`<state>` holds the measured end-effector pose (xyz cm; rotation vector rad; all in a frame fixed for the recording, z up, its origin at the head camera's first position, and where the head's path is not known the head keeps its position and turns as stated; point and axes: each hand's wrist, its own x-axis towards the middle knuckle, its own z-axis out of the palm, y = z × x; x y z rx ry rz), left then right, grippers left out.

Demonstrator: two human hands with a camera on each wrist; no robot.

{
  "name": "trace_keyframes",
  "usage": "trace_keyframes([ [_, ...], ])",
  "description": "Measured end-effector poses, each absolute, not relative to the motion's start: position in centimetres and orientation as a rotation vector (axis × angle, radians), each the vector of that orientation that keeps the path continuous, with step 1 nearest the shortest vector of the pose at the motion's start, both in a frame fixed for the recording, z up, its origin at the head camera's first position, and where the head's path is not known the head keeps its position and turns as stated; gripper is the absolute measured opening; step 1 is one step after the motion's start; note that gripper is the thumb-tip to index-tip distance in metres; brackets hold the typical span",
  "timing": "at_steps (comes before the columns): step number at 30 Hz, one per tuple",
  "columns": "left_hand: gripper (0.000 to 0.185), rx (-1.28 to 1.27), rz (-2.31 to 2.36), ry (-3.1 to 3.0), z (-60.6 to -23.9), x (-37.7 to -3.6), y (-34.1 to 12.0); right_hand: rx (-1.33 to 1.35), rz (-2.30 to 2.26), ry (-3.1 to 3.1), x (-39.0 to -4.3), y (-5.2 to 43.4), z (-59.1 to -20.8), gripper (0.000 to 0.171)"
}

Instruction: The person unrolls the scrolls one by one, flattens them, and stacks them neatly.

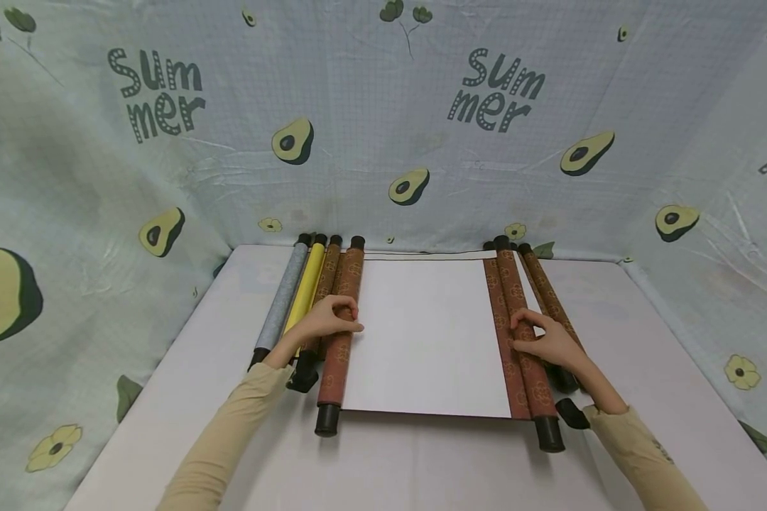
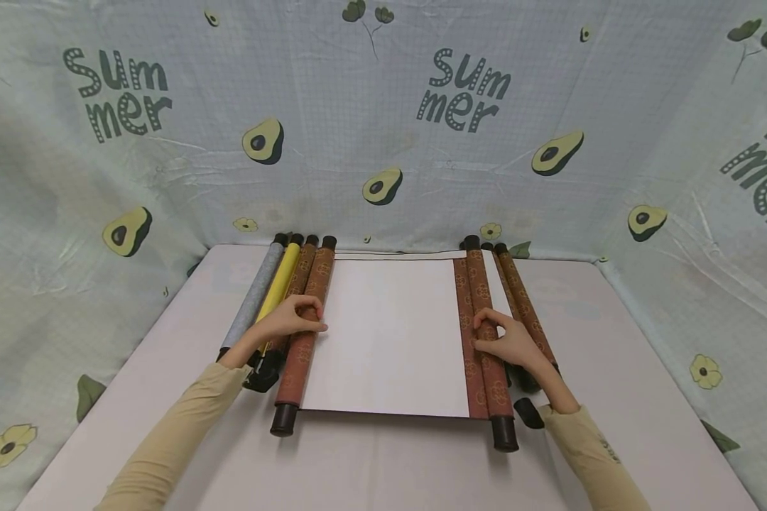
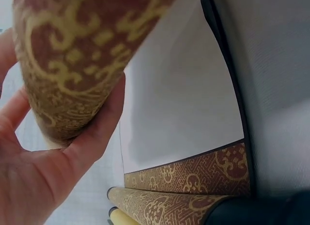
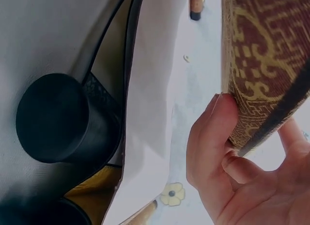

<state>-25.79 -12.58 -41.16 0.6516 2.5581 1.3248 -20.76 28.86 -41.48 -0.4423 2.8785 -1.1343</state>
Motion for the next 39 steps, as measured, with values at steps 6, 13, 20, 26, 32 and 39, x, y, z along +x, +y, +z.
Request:
trace_keyframes([
  [6, 0.027, 0.67, 1.364, 2.527, -40.5, -25.3, -12.5, -0.471, -1.149, 2.872, -20.7, 29.0, -41.6, 0.029],
  [13, 0.023, 0.718, 1.377, 2.532, -41.2, -25.8, -13.0, -0.48, -1.203, 2.847, -20.7, 29.6, -41.6, 0.029],
  [20, 0.018, 0.727, 1.338, 2.537, -40.9, -25.8, -13.2, -0.508, -1.152, 2.895, -20.7, 30.3, -41.5, 0.025],
  [26, 0.014, 0.69, 1.325, 2.522, -40.9, -26.0, -13.3, -0.54, -1.155, 2.92, -20.7, 30.9, -41.5, 0.025],
  [32, 0.017, 0.693, 1.346, 2.53, -41.0, -26.2, -13.1, -0.534, -1.217, 2.887, -20.4, 31.4, -41.5, 0.026],
  [39, 0.028, 0.709, 1.383, 2.523, -41.1, -26.1, -13.1, -0.548, -1.222, 2.868, -20.3, 32.1, -41.5, 0.026],
])
